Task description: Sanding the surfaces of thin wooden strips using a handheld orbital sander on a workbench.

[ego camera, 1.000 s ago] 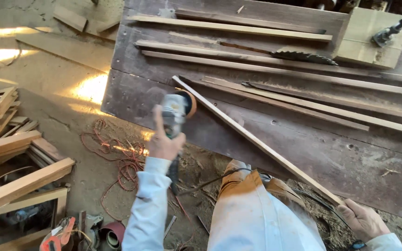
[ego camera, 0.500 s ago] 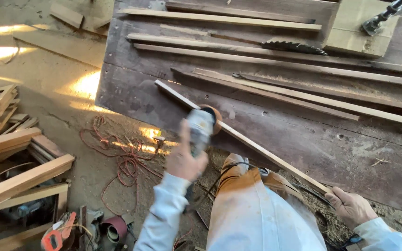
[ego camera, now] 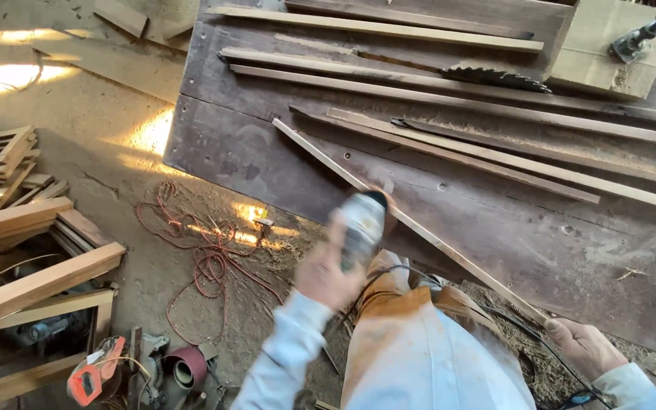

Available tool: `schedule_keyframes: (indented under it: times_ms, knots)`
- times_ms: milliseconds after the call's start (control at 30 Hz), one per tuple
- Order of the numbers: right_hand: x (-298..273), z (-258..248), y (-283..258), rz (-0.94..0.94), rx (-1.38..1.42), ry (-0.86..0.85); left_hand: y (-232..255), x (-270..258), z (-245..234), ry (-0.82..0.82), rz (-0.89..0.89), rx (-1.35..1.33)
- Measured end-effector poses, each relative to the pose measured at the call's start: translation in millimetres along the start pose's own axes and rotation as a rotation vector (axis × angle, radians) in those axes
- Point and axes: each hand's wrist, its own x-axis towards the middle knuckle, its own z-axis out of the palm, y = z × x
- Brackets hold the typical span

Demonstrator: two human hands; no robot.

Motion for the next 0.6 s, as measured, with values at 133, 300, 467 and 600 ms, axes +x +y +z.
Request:
schedule_keyframes:
  times_ms: [133, 300, 467, 600]
  knots:
    - [12, 4, 11, 0.002, -0.018, -0.013, -21, 61, -84, -0.174, -0.342, -0.195]
    - [13, 4, 13, 0.004, -0.034, -0.02, -86, 111, -86, 0.199, -0.227, -0.165]
    - [1, -4, -9, 0.03, -0.044, -0.024, -66, 94, -82, 0.101, -0.313, -0.229]
    - [2, -4, -5, 0.026, -0.074, -0.029, -29, 53, -59, -0.065, -0.212, -0.208]
